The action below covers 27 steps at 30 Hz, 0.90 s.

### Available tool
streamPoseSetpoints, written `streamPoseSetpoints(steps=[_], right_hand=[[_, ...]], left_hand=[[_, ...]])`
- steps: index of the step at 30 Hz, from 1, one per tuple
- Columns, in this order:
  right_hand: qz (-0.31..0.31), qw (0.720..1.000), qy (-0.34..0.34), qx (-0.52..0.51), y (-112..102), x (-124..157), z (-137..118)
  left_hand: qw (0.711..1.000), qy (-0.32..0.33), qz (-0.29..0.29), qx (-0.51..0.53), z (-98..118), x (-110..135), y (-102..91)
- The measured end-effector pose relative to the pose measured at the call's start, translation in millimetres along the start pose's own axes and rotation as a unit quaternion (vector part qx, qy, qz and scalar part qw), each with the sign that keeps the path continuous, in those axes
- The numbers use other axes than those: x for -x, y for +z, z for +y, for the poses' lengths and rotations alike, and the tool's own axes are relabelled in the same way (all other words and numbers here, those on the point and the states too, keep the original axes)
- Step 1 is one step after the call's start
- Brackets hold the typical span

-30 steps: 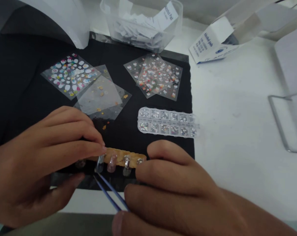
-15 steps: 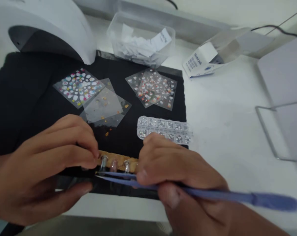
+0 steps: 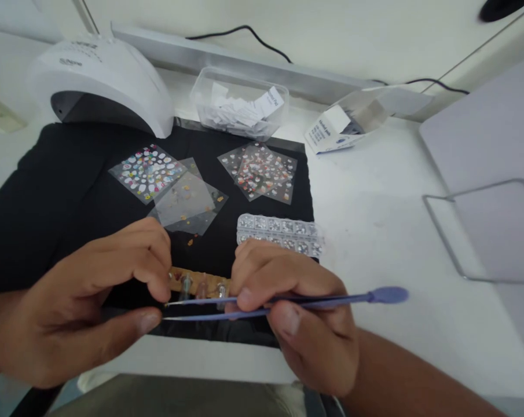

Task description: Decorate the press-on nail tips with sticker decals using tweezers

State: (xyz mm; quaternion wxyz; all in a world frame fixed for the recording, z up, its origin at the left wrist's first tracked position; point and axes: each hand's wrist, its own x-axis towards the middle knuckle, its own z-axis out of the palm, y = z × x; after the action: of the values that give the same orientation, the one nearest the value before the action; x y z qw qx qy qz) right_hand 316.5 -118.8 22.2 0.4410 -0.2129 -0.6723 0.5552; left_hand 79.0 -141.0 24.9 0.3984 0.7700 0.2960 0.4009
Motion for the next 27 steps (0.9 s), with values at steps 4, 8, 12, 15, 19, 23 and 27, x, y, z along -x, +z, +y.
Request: streamPoseSetpoints(steps=[4,8,12,15,19,23,27], right_hand=[[0.004,1.000,0.000,-0.001,0.0,0.4,1.7],[0.007,1.000,0.005,0.001,0.1,1.3,1.9],[0.016,1.000,0.004,0.009,0.9,2.5,1.0],[0.024,1.000,0.010,0.012,2.0,3.4,0.2],[0.021,1.000,0.015,0.008,2.6,3.7,-0.4],[0.019,1.000,0.010,-0.004,1.7,2.8,0.1],[0.017,1.000,0.003,-0.008,1.0,1.5,1.6]], left_hand=[[1.000,-0.008,0.010,0.020,-2.3,2.6,2.6],[1.000,-0.013,0.002,0.014,-3.5,2.4,3.8],[1.000,-0.019,-0.006,0.010,-3.8,1.6,3.7],[1.000,-0.021,-0.011,0.005,-3.5,1.4,3.6],[0.999,-0.023,-0.027,-0.005,-0.9,-0.1,1.7],[0.999,-0.027,-0.040,-0.009,0.9,-1.6,0.0],[0.999,-0.028,-0.024,0.011,-1.1,0.2,2.0]])
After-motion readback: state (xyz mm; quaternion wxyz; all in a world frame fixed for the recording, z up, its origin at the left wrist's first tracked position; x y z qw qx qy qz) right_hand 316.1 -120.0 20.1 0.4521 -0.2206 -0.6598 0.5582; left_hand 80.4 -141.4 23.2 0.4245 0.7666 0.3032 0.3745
